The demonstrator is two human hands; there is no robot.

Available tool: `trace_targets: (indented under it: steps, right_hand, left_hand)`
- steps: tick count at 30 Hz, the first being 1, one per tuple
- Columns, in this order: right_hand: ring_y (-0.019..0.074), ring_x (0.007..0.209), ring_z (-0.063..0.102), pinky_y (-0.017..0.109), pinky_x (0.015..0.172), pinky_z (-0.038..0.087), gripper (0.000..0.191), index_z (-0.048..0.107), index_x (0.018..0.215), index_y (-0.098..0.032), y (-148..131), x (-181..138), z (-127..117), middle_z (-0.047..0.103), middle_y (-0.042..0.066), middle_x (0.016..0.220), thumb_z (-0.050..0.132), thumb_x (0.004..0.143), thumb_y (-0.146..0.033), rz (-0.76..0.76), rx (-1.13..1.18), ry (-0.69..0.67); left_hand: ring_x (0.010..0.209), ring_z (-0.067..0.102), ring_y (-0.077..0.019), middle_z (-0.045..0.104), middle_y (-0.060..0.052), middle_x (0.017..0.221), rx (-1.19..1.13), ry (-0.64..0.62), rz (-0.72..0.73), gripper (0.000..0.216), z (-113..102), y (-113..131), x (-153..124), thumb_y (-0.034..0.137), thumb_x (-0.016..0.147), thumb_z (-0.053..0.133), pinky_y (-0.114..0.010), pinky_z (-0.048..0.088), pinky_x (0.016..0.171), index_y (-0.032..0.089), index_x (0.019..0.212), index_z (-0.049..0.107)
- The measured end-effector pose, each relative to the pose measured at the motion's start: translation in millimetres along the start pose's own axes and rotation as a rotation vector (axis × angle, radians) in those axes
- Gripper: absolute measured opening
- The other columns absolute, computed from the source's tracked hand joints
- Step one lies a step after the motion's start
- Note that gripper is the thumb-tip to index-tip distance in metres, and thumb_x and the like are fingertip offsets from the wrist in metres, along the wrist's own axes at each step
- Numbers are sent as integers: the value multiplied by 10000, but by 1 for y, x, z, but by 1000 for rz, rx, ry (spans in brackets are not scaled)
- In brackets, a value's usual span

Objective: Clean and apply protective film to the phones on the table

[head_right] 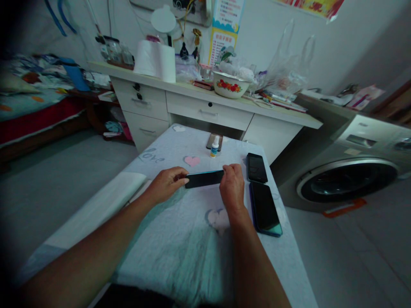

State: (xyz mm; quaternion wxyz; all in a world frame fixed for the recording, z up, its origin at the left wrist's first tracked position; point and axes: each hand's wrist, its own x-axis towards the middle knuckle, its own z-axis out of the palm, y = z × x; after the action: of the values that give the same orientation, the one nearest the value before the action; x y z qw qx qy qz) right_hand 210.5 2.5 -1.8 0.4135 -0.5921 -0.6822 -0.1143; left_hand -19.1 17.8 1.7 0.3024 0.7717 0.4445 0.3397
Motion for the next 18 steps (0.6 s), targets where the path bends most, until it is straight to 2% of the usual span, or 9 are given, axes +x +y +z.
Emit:
trace_targets:
  steps: [11, 18]
  right_hand:
    - [209, 801, 565, 361, 790, 466, 241, 677, 862, -145, 17, 4, -4, 591, 102, 863, 437, 857, -165, 105, -38, 63]
    - [210, 808, 576, 355, 792, 467, 217, 671, 849, -147, 18, 4, -4, 610, 94, 835, 454, 838, -161, 106, -35, 79]
  left_hand:
    - [692, 539, -129, 603, 2, 710, -10, -1, -2, 111, 1, 0, 0, 242, 777, 548, -230, 383, 625, 168, 792, 630]
    - [697, 543, -132, 604, 3, 712, 4, 2, -6, 108, 0, 2, 0, 242, 778, 551, -232, 382, 623, 167, 786, 629]
